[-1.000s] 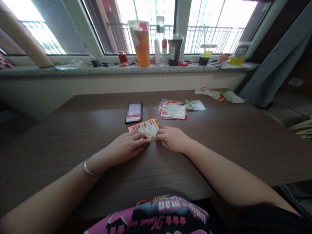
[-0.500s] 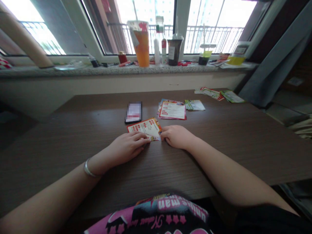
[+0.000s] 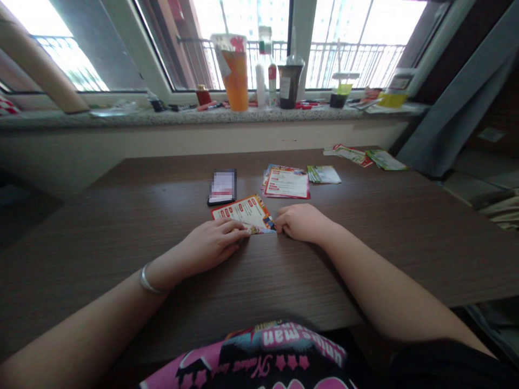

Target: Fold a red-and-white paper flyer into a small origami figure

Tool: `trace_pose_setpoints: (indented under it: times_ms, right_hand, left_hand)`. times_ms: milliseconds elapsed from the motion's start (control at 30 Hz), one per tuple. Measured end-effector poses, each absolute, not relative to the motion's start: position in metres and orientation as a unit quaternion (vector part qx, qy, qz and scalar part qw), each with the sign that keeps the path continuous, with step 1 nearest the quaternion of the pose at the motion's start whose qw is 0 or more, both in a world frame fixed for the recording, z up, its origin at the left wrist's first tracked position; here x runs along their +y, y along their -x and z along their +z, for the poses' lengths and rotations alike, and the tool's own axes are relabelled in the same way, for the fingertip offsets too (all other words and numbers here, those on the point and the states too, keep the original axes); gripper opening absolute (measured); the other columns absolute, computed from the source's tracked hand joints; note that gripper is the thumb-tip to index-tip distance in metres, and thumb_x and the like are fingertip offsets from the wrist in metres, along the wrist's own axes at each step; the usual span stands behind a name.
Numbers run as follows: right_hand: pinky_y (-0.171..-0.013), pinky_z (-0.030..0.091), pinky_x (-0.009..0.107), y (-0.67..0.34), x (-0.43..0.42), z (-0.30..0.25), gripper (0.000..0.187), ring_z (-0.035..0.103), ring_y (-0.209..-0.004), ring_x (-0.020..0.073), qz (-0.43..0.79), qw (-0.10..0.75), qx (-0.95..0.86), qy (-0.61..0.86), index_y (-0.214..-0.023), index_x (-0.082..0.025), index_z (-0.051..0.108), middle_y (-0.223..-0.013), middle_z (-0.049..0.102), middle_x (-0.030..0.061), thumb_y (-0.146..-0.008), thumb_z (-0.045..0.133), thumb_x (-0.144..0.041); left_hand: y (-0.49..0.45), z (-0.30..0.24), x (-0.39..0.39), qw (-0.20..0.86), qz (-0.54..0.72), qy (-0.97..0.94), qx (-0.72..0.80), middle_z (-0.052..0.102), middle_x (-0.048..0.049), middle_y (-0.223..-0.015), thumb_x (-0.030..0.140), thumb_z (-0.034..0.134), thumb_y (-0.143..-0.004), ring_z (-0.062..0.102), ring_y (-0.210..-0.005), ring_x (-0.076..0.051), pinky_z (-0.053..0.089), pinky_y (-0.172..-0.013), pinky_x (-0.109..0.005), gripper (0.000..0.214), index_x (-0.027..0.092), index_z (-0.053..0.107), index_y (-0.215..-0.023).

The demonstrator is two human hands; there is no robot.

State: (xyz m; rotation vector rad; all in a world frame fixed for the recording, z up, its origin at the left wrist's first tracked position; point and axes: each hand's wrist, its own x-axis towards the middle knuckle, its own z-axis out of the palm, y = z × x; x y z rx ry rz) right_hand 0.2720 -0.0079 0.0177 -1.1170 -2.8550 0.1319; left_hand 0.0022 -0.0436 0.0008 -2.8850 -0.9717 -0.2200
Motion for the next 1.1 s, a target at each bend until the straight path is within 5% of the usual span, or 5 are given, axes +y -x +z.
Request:
trace_pose_setpoints:
  times_ms: [300,767,1100]
  right_hand:
    - [-0.058,0.033,0.025,-0.284,0.000,0.010,0.023,0.058,-0.071,0.0141,0.057,0.019,-0.930,0.362,-0.060,-0.020,0.065,-0.076,0.066,0.0008,-0.072,0.049,-0.008]
    - [-0.083,0.046,0.033,-0.270,-0.001,-0.001,0.026,0.058,-0.095,0.0197,0.002,0.240,-0.902,0.360,-0.092,-0.020,0.066,-0.099,0.066,0.0066,-0.079,0.047,-0.007]
    - [-0.099,0.043,0.042,-0.270,0.003,-0.002,0.020,0.057,-0.109,0.0209,0.054,0.238,-0.941,0.235,-0.102,-0.021,0.067,-0.114,0.067,0.0069,-0.085,0.058,-0.024]
  left_hand:
    - [-0.002,-0.001,-0.043,0.037,-0.071,0.945,-0.316,0.059,-0.0069,-0.119,0.025,0.049,-0.092,0.055,-0.109,-0.024,0.048,-0.089,-0.039,0.031,0.023,0.056,-0.123]
    - [0.004,-0.008,-0.038,0.033,-0.106,0.936,-0.333,0.051,-0.0076,-0.138,0.031,0.055,-0.089,0.034,-0.137,-0.027,0.031,-0.112,-0.046,0.030,0.019,0.057,-0.117]
    - [0.003,-0.002,-0.035,0.003,-0.111,0.923,-0.367,0.053,-0.0074,-0.136,0.033,0.050,-0.093,0.048,-0.125,-0.024,0.039,-0.105,-0.043,0.029,0.020,0.055,-0.118]
